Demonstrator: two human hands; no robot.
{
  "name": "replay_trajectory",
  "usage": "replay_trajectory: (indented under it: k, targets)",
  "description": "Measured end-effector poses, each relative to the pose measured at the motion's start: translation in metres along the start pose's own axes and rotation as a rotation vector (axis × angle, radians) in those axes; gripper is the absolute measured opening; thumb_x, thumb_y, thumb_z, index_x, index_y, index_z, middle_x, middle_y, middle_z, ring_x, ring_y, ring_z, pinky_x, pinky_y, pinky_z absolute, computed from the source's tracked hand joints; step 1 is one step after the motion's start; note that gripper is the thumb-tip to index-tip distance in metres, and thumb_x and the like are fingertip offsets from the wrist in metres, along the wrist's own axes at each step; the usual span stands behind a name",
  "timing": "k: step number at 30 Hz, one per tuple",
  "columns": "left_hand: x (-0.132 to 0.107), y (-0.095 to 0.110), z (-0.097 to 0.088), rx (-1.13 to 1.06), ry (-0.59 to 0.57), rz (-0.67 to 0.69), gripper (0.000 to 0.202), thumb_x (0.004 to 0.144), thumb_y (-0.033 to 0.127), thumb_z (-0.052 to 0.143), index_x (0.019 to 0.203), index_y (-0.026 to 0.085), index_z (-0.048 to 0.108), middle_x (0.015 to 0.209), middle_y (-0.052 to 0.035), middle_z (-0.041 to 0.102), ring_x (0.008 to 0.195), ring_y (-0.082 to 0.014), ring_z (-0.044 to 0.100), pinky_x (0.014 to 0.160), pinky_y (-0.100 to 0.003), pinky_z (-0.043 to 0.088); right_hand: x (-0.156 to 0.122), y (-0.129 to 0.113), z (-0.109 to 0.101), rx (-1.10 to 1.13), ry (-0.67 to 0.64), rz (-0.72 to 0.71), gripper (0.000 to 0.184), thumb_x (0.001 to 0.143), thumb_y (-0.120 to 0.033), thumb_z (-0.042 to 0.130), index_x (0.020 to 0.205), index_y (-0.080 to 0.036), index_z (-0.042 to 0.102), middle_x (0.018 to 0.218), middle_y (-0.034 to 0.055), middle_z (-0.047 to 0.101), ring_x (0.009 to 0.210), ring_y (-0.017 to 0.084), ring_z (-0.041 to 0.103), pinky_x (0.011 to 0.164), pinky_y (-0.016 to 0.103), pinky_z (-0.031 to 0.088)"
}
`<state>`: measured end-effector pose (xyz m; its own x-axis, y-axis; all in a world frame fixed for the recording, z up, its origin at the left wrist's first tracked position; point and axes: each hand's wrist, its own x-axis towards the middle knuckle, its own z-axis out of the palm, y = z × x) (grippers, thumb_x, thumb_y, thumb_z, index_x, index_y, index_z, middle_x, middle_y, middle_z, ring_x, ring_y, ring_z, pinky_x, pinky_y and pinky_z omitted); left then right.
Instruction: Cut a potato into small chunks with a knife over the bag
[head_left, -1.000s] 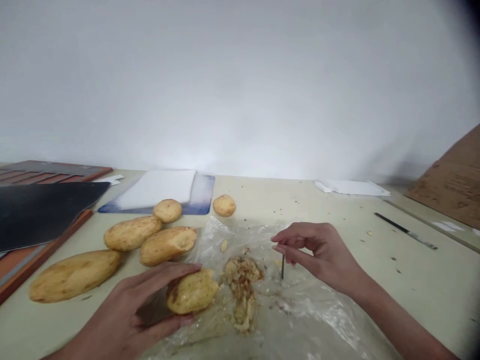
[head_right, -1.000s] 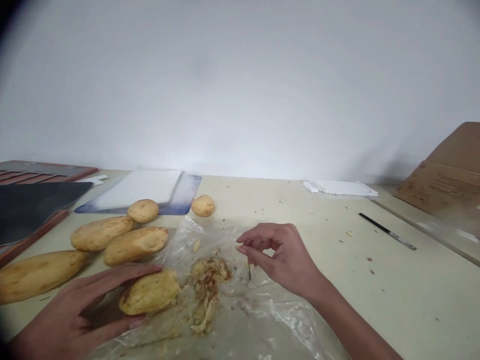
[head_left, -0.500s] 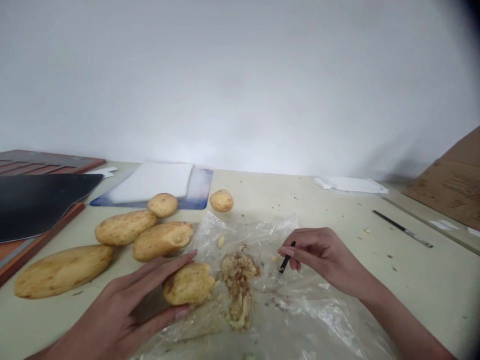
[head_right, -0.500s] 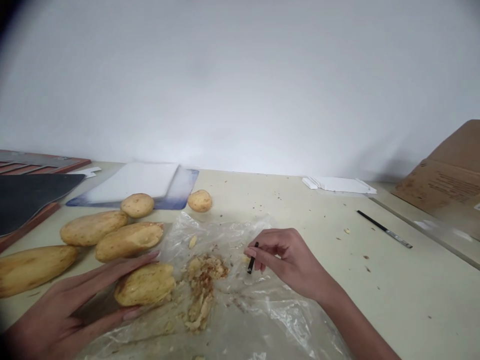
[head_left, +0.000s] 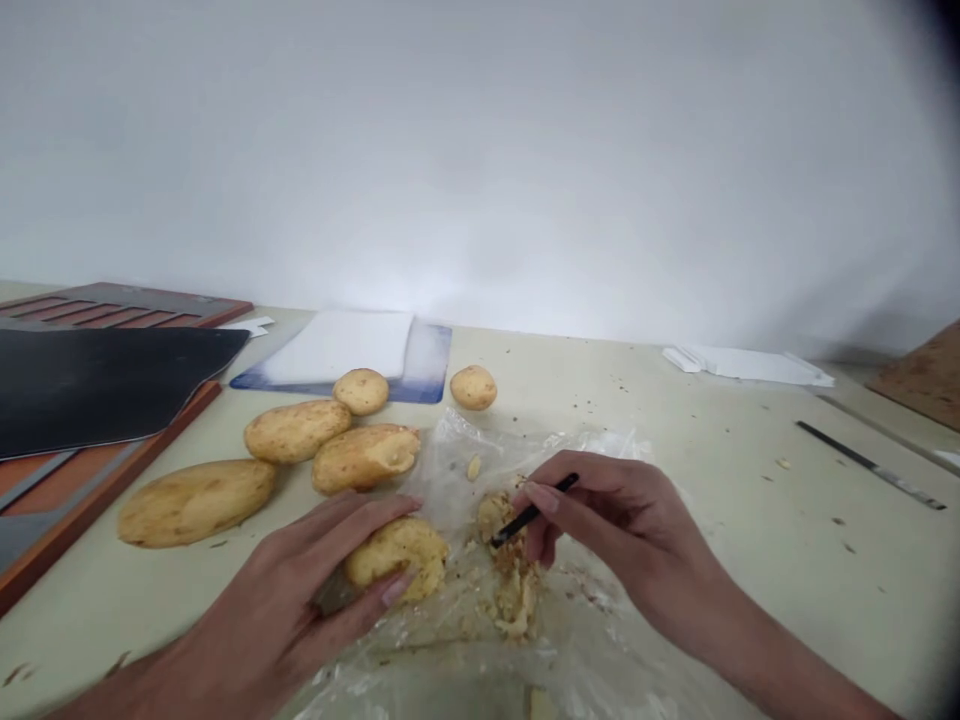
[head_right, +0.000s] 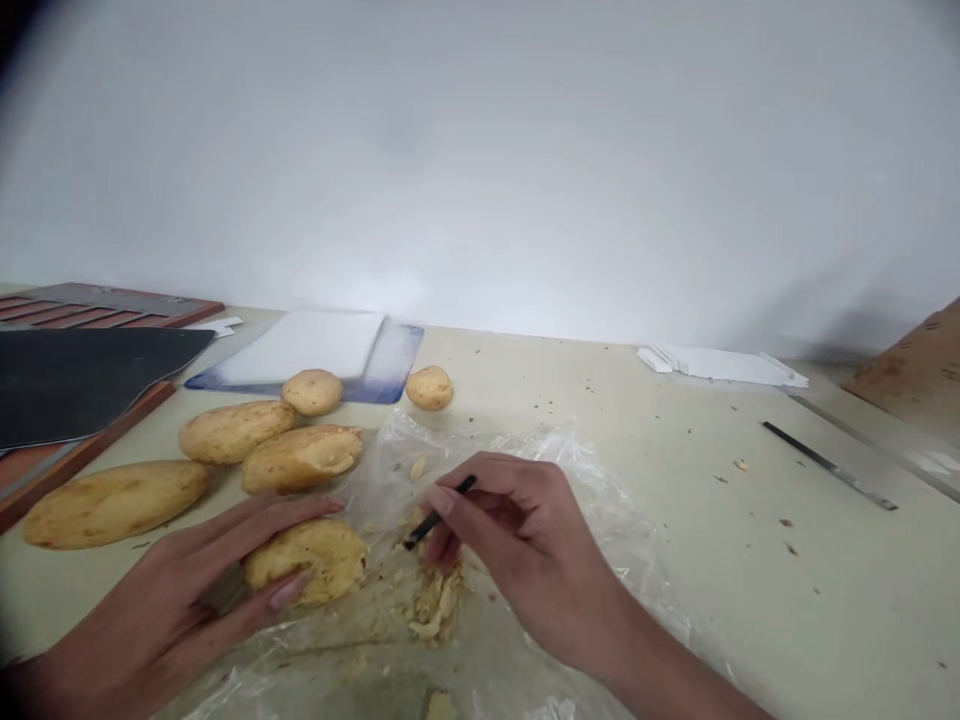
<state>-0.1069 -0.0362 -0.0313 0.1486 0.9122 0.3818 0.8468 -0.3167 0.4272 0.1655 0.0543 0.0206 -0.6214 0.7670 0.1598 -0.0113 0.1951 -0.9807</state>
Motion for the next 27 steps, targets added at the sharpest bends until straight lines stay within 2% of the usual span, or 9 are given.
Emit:
replay_trajectory:
  k: [3,5,7,10,13,16,18,22,27]
  targets:
    - [0.001,0.0,-0.003,0.071,-0.019,0.067,0.041,0.093,0.043,0.06,0.132,0.039,0.051,0.12,0.0068,0.073,0.099,-0.0175,0.073,0.08,-0.017,0.056,-0.005,0.008,0.019,-0.011,0.009,-0.055,0.022,0.098,-0.032,0.066,0.088,-0.016,0.077,0.077,0.0051,0.072,0.068,0.016,0.068,0.063,0.027,0.056]
    - [0.002,0.003,-0.004,0.091,-0.015,0.071,0.034,0.094,0.042,0.056,0.127,0.036,0.05,0.109,0.0052,0.075,0.087,-0.0173,0.074,0.071,-0.019,0.055,-0.009,0.012,0.026,-0.062,0.01,-0.115,0.019,0.097,-0.027,0.066,0.086,-0.018,0.078,0.08,0.005,0.072,0.073,0.017,0.069,0.064,0.028,0.056]
    - [0.002,0.006,-0.004,0.125,-0.02,0.117,0.033,0.094,0.041,0.053,0.126,0.033,0.048,0.105,0.003,0.075,0.084,-0.0179,0.073,0.07,-0.022,0.053,-0.013,0.014,0.027,-0.062,0.018,-0.155,0.017,0.097,-0.024,0.065,0.089,-0.02,0.079,0.08,0.0044,0.073,0.075,0.017,0.069,0.065,0.029,0.056]
    - [-0.001,0.007,-0.001,0.197,-0.047,0.21,0.042,0.09,0.037,0.058,0.129,0.029,0.045,0.103,0.0004,0.075,0.084,-0.0185,0.072,0.072,-0.023,0.052,-0.014,0.015,0.026,-0.021,0.045,-0.163,0.017,0.097,-0.024,0.065,0.091,-0.021,0.08,0.081,0.0045,0.074,0.075,0.018,0.07,0.063,0.03,0.056]
    - [-0.008,0.006,0.004,0.24,-0.038,0.161,0.043,0.09,0.04,0.058,0.13,0.03,0.045,0.102,0.0003,0.075,0.085,-0.0206,0.071,0.077,-0.026,0.053,-0.012,0.017,0.024,-0.016,0.066,-0.142,0.018,0.097,-0.024,0.066,0.087,-0.019,0.081,0.08,0.0051,0.074,0.072,0.018,0.07,0.061,0.029,0.056]
    - [-0.016,0.001,0.006,0.273,-0.024,0.121,0.045,0.093,0.05,0.053,0.134,0.033,0.045,0.111,-0.0009,0.074,0.097,-0.0242,0.07,0.084,-0.029,0.055,-0.012,0.018,0.022,-0.005,0.087,-0.148,0.018,0.096,-0.024,0.066,0.088,-0.02,0.081,0.081,0.0049,0.074,0.072,0.018,0.07,0.061,0.029,0.057]
    - [-0.019,-0.005,0.005,0.271,-0.046,0.173,0.052,0.091,0.051,0.054,0.14,0.036,0.042,0.116,-0.0002,0.073,0.101,-0.0239,0.071,0.087,-0.027,0.057,-0.012,0.019,0.022,0.005,0.099,-0.146,0.017,0.096,-0.024,0.066,0.089,-0.021,0.082,0.081,0.0049,0.074,0.072,0.018,0.07,0.06,0.03,0.057]
    - [-0.022,-0.014,0.002,0.249,-0.086,0.208,0.071,0.083,0.039,0.063,0.149,0.04,0.037,0.123,0.0038,0.072,0.104,-0.0224,0.073,0.09,-0.021,0.058,-0.012,0.02,0.024,0.001,0.075,-0.128,0.018,0.096,-0.023,0.066,0.087,-0.019,0.081,0.08,0.0043,0.074,0.072,0.017,0.07,0.061,0.029,0.057]
    - [-0.02,-0.013,0.0,0.304,-0.096,0.264,0.09,0.081,0.041,0.066,0.158,0.039,0.019,0.127,0.0017,0.07,0.107,-0.0262,0.073,0.094,-0.03,0.061,-0.009,0.023,0.033,-0.105,0.054,-0.16,0.022,0.096,-0.02,0.064,0.082,-0.017,0.079,0.076,0.0041,0.075,0.069,0.016,0.071,0.067,0.029,0.059]
